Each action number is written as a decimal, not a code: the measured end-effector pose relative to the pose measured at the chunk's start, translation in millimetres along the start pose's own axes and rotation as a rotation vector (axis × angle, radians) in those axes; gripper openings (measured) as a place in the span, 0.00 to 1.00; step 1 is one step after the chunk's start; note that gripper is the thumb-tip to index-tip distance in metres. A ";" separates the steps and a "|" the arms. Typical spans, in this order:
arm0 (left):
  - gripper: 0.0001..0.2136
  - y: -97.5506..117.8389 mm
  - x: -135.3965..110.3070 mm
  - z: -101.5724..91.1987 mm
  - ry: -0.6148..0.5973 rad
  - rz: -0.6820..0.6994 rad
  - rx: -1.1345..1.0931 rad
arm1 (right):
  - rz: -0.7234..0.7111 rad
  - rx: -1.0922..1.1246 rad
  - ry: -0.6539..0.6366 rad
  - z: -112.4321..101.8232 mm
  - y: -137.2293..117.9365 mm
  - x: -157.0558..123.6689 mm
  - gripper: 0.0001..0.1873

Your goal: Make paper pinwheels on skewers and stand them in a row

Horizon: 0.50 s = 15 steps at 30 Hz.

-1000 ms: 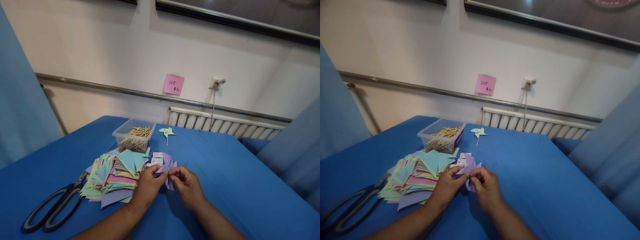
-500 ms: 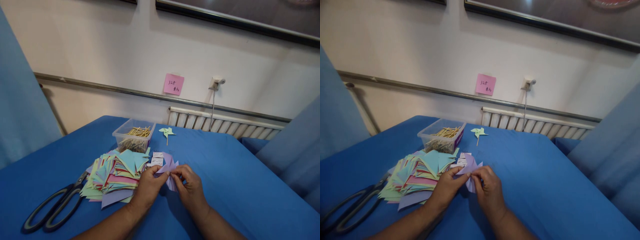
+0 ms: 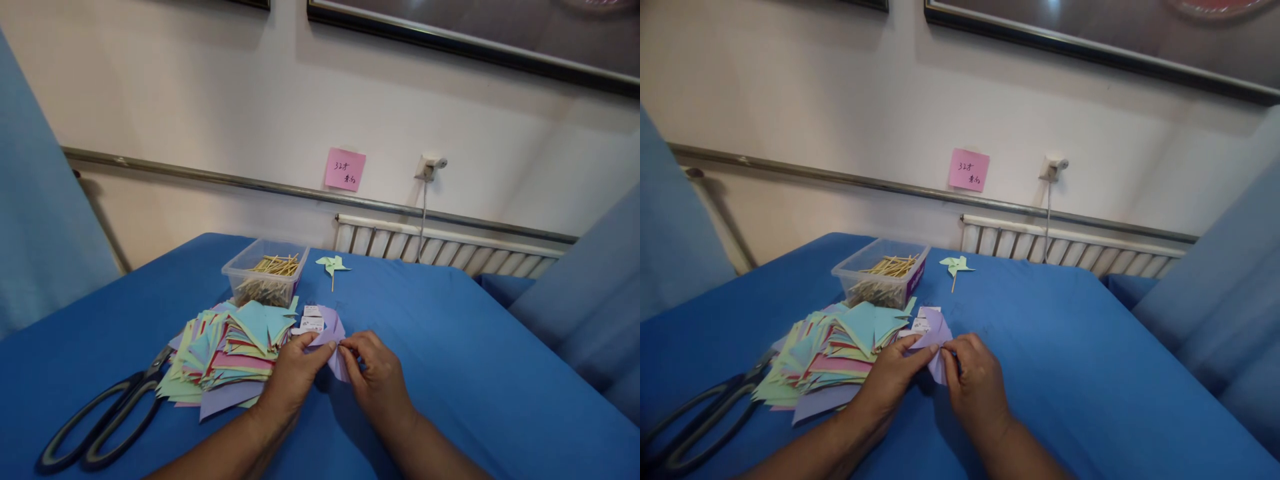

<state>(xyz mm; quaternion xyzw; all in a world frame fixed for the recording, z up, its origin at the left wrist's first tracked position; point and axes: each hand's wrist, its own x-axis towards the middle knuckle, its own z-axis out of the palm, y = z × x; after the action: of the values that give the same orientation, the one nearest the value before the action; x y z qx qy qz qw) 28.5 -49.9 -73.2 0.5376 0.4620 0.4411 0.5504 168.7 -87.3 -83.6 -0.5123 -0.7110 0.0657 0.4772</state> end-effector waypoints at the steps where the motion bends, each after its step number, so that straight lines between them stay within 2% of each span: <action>1: 0.14 0.0 0.1 0.0 0.004 0.008 0.021 | -0.005 -0.011 -0.004 -0.3 -0.7 0.2 0.10; 11: 0.12 5.2 -2.2 -0.9 0.032 0.051 0.164 | 0.001 -0.004 -0.012 0.0 -2.4 -0.2 0.11; 15: 0.10 4.6 -2.5 -0.9 0.037 0.092 0.207 | 0.097 0.109 0.008 2.6 -0.7 0.6 0.10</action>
<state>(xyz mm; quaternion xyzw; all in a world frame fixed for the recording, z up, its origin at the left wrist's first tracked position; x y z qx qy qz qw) 27.1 -52.0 -68.5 0.6039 0.4899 0.4257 0.4627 166.2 -86.2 -84.2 -0.5199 -0.6788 0.1254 0.5033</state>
